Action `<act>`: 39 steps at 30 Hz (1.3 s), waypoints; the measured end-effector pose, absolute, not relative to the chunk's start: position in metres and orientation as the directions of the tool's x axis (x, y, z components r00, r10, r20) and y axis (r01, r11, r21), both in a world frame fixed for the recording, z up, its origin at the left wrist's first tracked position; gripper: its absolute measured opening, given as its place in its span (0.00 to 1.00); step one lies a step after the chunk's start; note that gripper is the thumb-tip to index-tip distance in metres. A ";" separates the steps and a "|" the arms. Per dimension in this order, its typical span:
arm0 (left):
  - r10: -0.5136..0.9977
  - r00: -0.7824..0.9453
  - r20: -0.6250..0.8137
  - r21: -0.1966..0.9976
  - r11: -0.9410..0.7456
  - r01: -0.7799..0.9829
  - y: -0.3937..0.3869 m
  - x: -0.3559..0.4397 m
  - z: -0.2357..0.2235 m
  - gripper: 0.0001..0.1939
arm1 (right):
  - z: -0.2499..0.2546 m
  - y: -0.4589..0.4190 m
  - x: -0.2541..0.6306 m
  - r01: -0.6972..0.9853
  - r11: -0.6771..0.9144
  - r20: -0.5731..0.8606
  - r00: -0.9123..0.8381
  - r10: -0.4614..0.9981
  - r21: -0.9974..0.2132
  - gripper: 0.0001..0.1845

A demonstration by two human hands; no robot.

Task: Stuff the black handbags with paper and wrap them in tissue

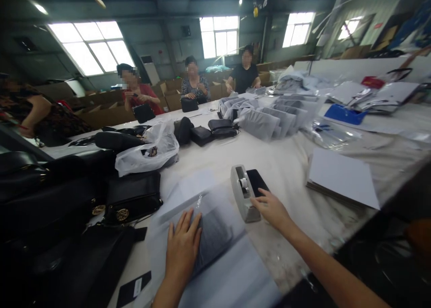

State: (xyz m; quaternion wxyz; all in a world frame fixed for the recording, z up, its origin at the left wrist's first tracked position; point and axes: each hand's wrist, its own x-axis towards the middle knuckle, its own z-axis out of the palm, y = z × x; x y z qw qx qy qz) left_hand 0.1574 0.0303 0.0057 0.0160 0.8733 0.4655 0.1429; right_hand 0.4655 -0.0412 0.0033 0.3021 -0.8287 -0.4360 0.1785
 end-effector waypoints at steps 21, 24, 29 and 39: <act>0.817 0.540 0.201 0.135 -0.569 0.811 0.027 0.157 0.013 0.20 | 0.017 -0.088 0.395 0.012 -0.166 -0.100 0.752 0.652 -0.986 0.22; 0.814 0.542 0.208 0.138 -0.573 0.808 0.027 0.157 0.013 0.20 | 0.012 -0.091 0.396 -0.075 -0.205 -0.194 0.729 0.656 -0.976 0.25; 0.813 0.545 0.205 0.127 -0.574 0.809 0.027 0.157 0.011 0.20 | -0.001 -0.093 0.396 -0.209 -0.251 -0.324 0.700 0.636 -0.945 0.25; 0.815 0.545 0.196 0.170 -0.576 0.800 0.030 0.157 0.014 0.20 | -0.021 -0.076 0.410 0.010 -0.293 -0.192 0.733 0.653 -0.956 0.23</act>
